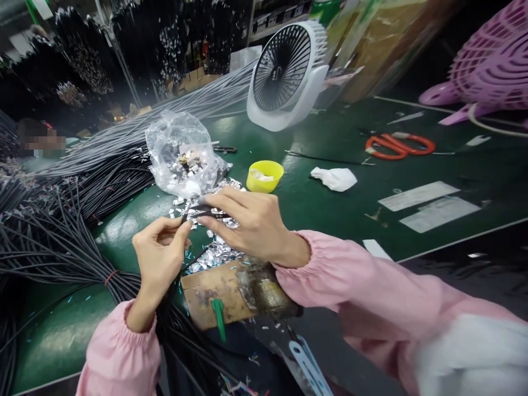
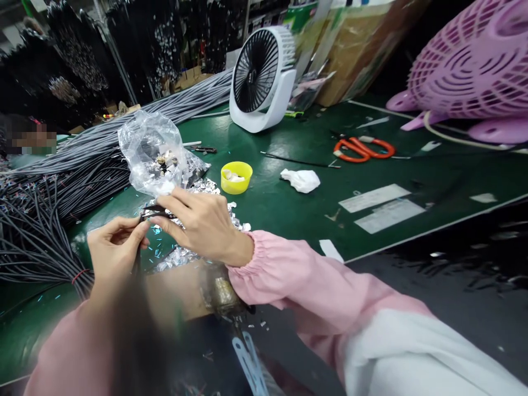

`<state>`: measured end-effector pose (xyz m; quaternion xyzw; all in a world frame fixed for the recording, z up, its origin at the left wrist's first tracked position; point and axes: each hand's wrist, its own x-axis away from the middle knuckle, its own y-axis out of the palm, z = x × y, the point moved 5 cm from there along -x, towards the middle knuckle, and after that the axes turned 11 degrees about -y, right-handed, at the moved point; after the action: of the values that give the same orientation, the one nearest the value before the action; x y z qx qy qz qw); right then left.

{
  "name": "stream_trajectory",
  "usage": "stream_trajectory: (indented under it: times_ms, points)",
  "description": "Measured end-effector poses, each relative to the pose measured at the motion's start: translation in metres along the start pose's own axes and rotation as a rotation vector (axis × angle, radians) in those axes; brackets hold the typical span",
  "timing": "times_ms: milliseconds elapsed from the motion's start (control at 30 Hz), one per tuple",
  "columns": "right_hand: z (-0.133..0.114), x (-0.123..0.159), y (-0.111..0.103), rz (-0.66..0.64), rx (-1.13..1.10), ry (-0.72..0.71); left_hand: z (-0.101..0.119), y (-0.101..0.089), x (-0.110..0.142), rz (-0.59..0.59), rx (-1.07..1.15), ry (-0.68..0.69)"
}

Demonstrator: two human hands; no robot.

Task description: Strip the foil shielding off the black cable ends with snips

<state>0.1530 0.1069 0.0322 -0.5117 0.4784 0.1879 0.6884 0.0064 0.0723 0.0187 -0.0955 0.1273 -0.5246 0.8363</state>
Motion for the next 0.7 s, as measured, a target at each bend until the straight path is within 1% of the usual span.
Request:
stream_trajectory:
  times_ms: [133,233,300,400,467,600,700]
  points:
    - [-0.0032,-0.0023,0.0005,-0.010,0.072,-0.075,0.0011,0.0005,0.0005,-0.041,0.019,0.002]
    - [-0.0011,-0.0021,0.0041,-0.019,0.057,-0.072,0.0025,0.0008,0.0014,-0.053,0.037,0.016]
    - [0.0011,-0.0010,0.0062,-0.015,0.015,-0.052,0.0027,0.0024,0.0018,-0.088,0.048,0.018]
    - [0.0028,-0.0003,0.0060,0.023,-0.044,-0.037,0.0014,0.0051,0.0017,-0.153,0.056,-0.005]
    - [0.0027,-0.0007,0.0039,0.049,-0.040,-0.037,0.0007,0.0058,0.0014,-0.185,0.071,-0.021]
    - [0.0004,-0.0017,0.0019,0.042,-0.010,-0.076,0.0014,0.0069,0.0015,-0.248,0.124,-0.041]
    - [-0.0013,-0.0009,0.0022,0.052,-0.001,-0.109,0.0024,0.0075,0.0021,-0.269,0.143,-0.054]
